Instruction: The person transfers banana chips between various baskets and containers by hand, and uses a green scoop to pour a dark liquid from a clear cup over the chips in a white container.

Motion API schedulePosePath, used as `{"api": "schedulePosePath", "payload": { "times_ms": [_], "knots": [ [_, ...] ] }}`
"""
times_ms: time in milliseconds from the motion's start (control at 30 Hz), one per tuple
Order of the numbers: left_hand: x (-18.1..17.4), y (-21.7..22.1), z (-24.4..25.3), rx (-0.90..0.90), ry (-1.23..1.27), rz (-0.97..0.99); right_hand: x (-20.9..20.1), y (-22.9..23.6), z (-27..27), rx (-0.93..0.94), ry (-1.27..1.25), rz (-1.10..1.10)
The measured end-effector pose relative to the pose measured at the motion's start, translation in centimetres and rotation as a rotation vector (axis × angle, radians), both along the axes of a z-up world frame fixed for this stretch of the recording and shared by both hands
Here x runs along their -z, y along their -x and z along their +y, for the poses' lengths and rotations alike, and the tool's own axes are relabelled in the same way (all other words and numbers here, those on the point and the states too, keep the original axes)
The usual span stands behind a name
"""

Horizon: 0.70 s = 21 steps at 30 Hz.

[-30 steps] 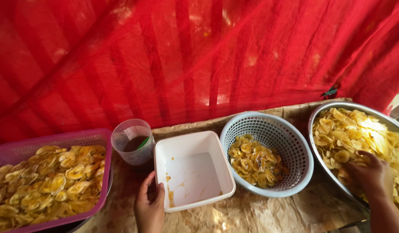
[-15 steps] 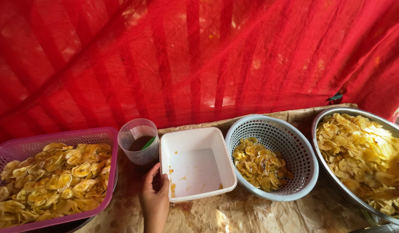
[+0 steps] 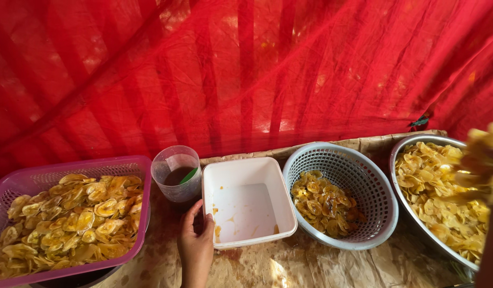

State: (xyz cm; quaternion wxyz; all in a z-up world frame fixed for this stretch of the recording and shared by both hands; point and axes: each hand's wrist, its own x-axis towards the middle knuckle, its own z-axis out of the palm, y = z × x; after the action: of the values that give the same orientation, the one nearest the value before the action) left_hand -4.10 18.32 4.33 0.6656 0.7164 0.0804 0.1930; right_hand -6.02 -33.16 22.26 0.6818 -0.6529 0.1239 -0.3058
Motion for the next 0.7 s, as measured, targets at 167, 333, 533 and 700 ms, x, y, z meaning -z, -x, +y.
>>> {"api": "schedulePosePath", "payload": {
  "times_ms": [167, 333, 533, 700],
  "knots": [
    [0.3, 0.2, 0.1, 0.006, 0.063, 0.036, -0.6, -2.7, 14.5, -0.268, -0.068, 0.160],
    [0.3, 0.0, 0.3, -0.011, -0.019, -0.050, 8.5, -9.0, 26.9, -0.421, -0.301, 0.284],
    [0.4, 0.2, 0.6, -0.026, -0.131, -0.113, 14.3, -8.3, 32.0, -0.748, 0.465, 0.363],
    [1.6, 0.1, 0.4, -0.012, -0.079, -0.082, 12.4, -7.7, 30.9, -0.867, 0.411, 0.565]
  ]
}}
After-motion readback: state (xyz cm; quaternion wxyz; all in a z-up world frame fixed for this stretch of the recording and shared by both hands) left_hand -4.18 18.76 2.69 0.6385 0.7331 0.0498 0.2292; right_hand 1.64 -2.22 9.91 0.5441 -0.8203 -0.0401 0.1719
